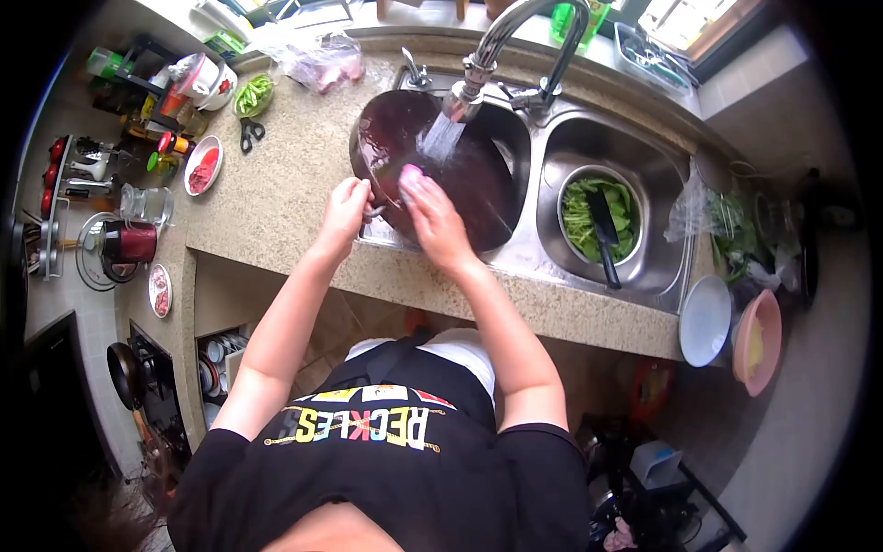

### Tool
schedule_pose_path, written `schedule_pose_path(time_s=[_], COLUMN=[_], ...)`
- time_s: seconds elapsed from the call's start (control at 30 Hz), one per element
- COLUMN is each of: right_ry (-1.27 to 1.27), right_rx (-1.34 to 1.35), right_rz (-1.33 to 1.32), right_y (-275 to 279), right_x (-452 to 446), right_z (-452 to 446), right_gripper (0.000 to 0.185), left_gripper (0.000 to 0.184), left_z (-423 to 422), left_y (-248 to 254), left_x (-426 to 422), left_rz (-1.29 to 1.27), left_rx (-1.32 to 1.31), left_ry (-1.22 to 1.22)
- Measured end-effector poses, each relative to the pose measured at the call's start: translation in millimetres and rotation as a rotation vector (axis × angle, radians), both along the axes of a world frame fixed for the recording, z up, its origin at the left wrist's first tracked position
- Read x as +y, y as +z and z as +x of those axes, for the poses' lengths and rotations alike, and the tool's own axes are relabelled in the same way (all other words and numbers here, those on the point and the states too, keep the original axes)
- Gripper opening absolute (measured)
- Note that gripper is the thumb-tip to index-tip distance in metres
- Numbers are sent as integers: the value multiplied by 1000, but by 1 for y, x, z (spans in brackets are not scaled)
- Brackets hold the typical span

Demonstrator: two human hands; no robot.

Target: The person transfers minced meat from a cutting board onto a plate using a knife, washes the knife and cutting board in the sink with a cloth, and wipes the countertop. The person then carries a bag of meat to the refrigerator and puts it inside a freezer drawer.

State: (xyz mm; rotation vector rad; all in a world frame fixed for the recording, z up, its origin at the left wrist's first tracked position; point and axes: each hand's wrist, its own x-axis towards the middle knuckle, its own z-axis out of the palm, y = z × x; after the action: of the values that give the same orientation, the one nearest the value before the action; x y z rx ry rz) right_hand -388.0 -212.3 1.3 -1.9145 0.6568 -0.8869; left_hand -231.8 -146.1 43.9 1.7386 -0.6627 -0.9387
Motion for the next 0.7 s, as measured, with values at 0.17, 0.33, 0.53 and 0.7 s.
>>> schedule_pose_path(time_s=[0.17, 0.33, 0.53, 0.7], right_ry=[-83, -292, -483, -299], right_rx=[153, 345, 776, 359], right_rz=[126, -115, 347, 99], right_y=[-94, -162, -189, -182], right_x=[-34, -105, -184, -201], right_z=[-95, -66, -19, 29], right_gripper=[35, 30, 35, 31], left_gripper=[23, 23, 22, 22], left_z=[-2, -2, -2, -1], left_y=[5, -2, 8, 16], left_x=[0, 1, 0, -4], left_rz=[-3, -12, 29, 103], left_rx=[38, 48, 17, 27], left_ry=[9, 4, -26, -23])
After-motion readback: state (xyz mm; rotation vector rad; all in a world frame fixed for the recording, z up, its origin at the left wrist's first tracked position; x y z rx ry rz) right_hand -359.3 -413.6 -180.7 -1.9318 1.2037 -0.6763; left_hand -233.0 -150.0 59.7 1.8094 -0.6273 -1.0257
